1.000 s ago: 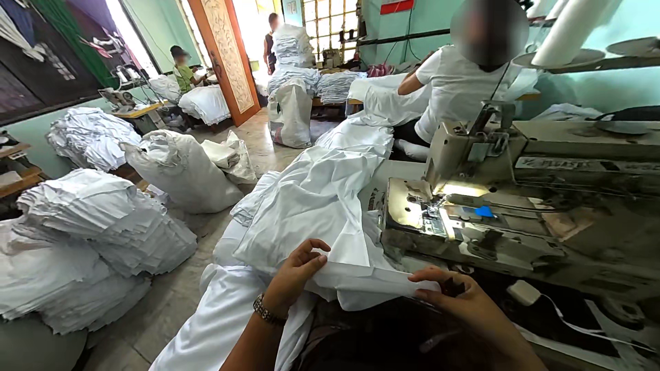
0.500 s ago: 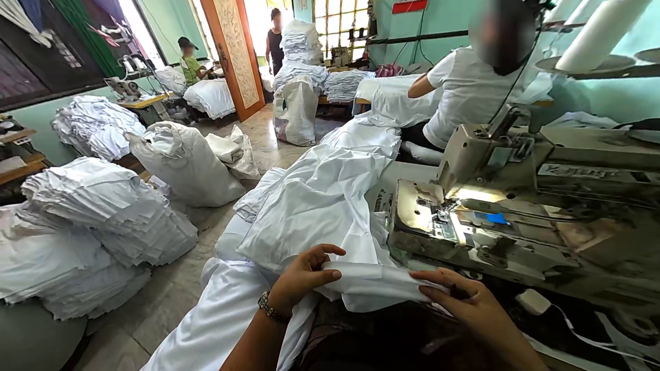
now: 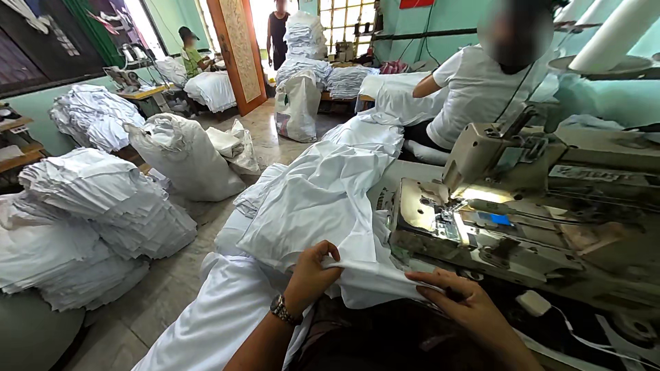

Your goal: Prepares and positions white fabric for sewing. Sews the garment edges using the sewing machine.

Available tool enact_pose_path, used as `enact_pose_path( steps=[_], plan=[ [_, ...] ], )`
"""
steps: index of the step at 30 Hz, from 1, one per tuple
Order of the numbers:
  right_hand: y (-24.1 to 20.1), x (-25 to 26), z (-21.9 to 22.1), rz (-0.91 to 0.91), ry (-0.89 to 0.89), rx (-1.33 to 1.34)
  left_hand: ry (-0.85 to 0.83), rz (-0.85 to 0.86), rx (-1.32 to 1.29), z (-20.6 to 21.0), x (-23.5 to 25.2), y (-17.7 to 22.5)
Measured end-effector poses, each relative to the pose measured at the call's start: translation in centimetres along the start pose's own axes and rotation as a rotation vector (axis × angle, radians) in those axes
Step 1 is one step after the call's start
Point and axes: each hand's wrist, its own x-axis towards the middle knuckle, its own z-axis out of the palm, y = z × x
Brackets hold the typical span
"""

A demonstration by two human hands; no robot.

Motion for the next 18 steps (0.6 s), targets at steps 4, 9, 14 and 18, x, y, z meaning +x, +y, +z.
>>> enact_pose_path(
  steps=[4, 9, 14, 18],
  plan=[
    [-0.03, -0.18, 0.14, 0.004, 0.002, -0.011, 0.033, 0.019, 0.033, 0.37, -0.08, -0.19],
    [-0.03, -0.40, 0.34, 0.020, -0.013, -0.029, 0.029, 0.047, 0.067, 0.64, -0.05, -0.48],
    [0.04, -0.49, -0.04, 0.021, 0.018, -0.015, -0.105, -0.007, 0.144, 0.19, 0.19, -0.03],
    [-0.02, -0.52, -0.04, 0.002, 0.021, 0.022, -0.035, 0.033, 0.201, 0.48, 0.32, 0.17]
  ],
)
